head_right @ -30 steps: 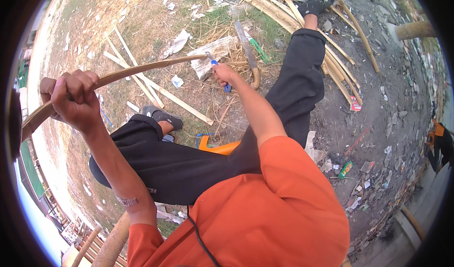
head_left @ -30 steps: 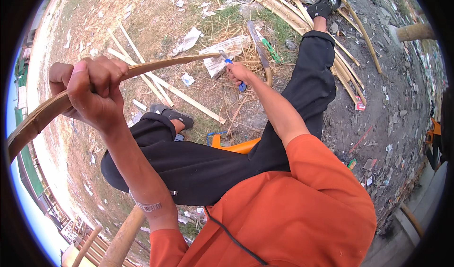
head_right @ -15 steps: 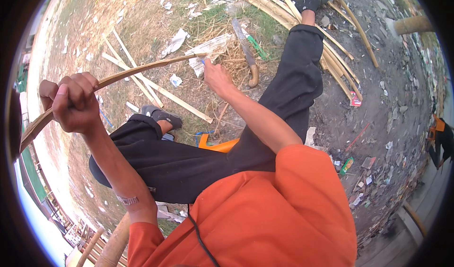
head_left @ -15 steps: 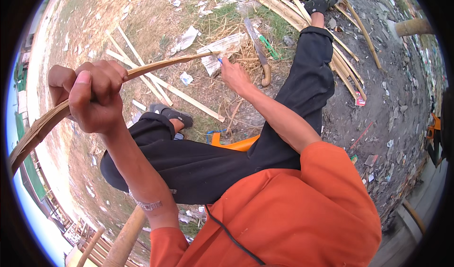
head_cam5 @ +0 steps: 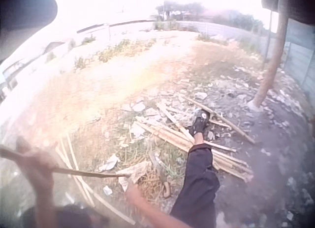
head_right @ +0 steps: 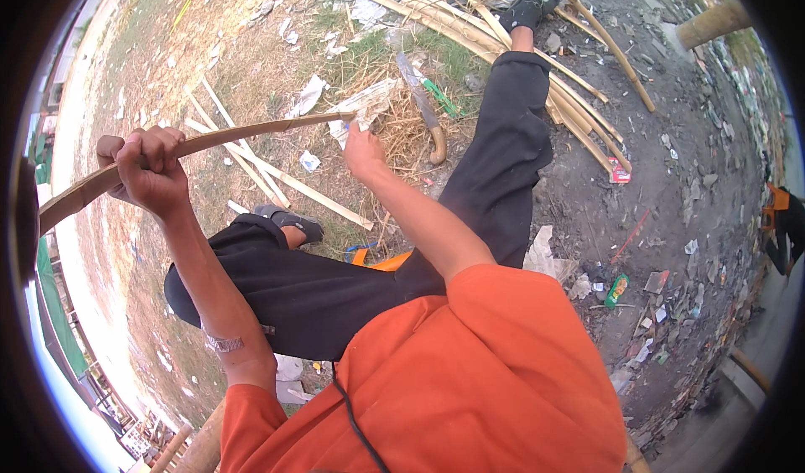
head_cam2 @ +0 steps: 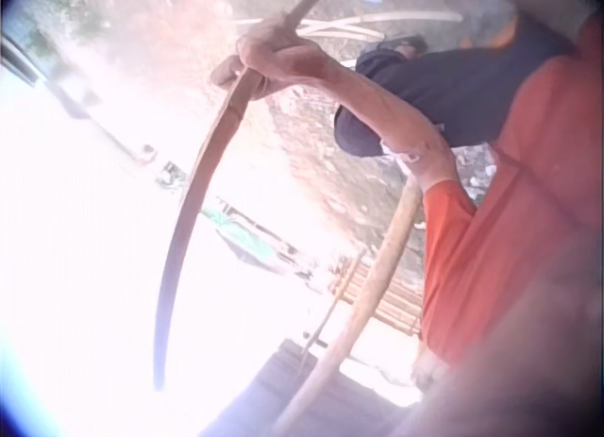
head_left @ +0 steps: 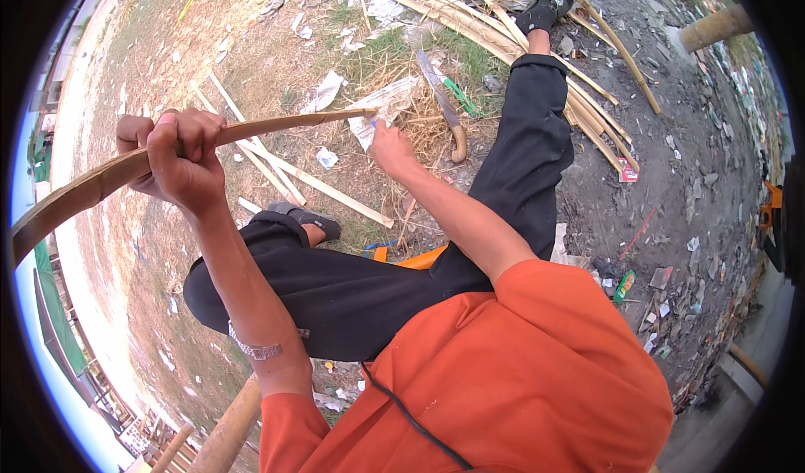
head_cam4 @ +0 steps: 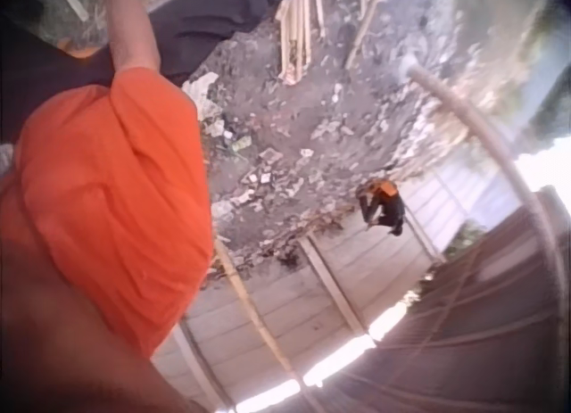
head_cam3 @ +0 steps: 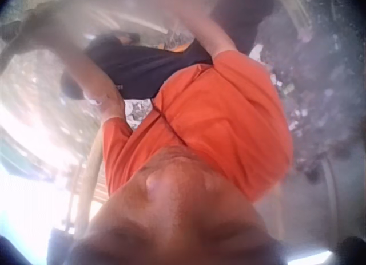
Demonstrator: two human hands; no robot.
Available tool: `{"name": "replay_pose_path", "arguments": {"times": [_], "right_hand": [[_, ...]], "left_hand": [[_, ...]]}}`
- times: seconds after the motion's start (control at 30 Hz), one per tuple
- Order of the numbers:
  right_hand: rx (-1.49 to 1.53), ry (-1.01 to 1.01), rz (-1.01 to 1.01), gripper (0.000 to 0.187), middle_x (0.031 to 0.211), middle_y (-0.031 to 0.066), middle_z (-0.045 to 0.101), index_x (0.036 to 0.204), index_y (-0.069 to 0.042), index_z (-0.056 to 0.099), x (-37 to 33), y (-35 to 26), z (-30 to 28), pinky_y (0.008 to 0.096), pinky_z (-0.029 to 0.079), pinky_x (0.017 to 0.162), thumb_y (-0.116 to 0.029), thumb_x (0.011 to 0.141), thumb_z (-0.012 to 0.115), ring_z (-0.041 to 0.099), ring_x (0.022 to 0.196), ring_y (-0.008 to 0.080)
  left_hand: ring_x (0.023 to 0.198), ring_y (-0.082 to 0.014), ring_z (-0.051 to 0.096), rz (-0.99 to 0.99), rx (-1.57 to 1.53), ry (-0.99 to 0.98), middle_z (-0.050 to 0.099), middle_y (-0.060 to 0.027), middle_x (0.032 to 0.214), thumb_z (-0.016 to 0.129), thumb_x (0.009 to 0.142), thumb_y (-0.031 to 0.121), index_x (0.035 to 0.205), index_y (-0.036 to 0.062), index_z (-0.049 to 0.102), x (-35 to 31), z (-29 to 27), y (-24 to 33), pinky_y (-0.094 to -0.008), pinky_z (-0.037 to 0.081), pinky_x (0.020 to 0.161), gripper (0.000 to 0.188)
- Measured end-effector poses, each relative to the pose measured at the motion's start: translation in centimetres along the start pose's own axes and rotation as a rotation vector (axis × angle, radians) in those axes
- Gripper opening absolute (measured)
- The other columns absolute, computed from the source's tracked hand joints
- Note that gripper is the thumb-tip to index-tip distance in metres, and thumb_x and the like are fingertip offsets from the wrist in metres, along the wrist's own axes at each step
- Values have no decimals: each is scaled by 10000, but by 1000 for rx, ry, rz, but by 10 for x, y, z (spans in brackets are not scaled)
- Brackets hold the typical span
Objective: The person sits on a small stool outdoors and uses a knife to shave and shape a long, curved piece of bamboo. They hold the bamboo with their left hand and carefully scrape the surface with the knife in their right hand, rotating the piece to work on different sides.
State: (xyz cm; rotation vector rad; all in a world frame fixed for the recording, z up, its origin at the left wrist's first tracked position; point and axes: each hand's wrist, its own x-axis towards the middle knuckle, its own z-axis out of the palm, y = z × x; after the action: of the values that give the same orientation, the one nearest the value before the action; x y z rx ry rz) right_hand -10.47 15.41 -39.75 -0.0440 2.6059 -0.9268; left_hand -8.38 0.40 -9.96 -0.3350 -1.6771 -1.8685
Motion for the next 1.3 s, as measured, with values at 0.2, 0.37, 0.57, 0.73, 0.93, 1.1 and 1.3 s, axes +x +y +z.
{"name": "replay_pose_path", "arguments": {"times": [0.2, 0.37, 0.57, 0.73, 0.93, 1.1, 1.3], "right_hand": [[-41, 102, 83, 267, 952, 308, 600, 1127, -19, 447, -25, 90, 90, 526, 473, 786, -171, 912, 406, 604, 886, 462], [193, 149, 21, 216, 735, 283, 598, 1054, -37, 442, -21, 20, -11, 546, 461, 640, -218, 947, 391, 591, 691, 482], [122, 84, -101, 205, 646, 286, 572, 990, -35, 430, -30, -19, -33, 569, 444, 595, -235, 951, 404, 571, 632, 495], [125, 97, -60, 210, 720, 327, 583, 1003, -20, 420, -5, -11, -9, 564, 462, 649, -221, 947, 393, 596, 736, 499], [-8, -95, 218, 363, 979, 346, 595, 1223, 17, 404, 21, 62, 37, 515, 487, 807, -101, 881, 388, 613, 955, 434], [40, -39, 140, 323, 842, 340, 600, 1215, -45, 410, -41, 79, 77, 562, 460, 771, -207, 937, 382, 610, 844, 478], [247, 67, -50, 232, 690, 312, 572, 1024, -1, 428, -27, -7, -32, 563, 446, 643, -218, 944, 403, 573, 659, 497]], "left_hand": [[362, -84, 263, 57, 60, 3, 269, 12, 447, 422, 810, -51, 730, 122, 280, -16, 41, 3, -283, 342, 398, 238], [371, -96, 255, 46, 19, -23, 254, 6, 452, 426, 817, -37, 722, 128, 282, -7, 36, 2, -288, 305, 405, 238], [359, -93, 303, 65, -62, -118, 317, -13, 443, 438, 802, -66, 768, 105, 285, -13, 39, 3, -281, 342, 367, 232], [403, -100, 267, 39, 44, -86, 274, -7, 473, 423, 806, -45, 728, 119, 298, -13, 39, 5, -296, 323, 430, 220], [384, -85, 297, 76, 78, 16, 296, -3, 459, 456, 800, -65, 722, 130, 292, -15, 46, 4, -285, 361, 399, 268], [364, -79, 274, 81, 72, 30, 270, 9, 448, 447, 807, -57, 717, 134, 276, -4, 38, 1, -274, 319, 377, 272], [362, -92, 286, 90, 49, 63, 277, 5, 448, 443, 798, -57, 714, 124, 295, -7, 28, -1, -273, 321, 382, 249]]}}
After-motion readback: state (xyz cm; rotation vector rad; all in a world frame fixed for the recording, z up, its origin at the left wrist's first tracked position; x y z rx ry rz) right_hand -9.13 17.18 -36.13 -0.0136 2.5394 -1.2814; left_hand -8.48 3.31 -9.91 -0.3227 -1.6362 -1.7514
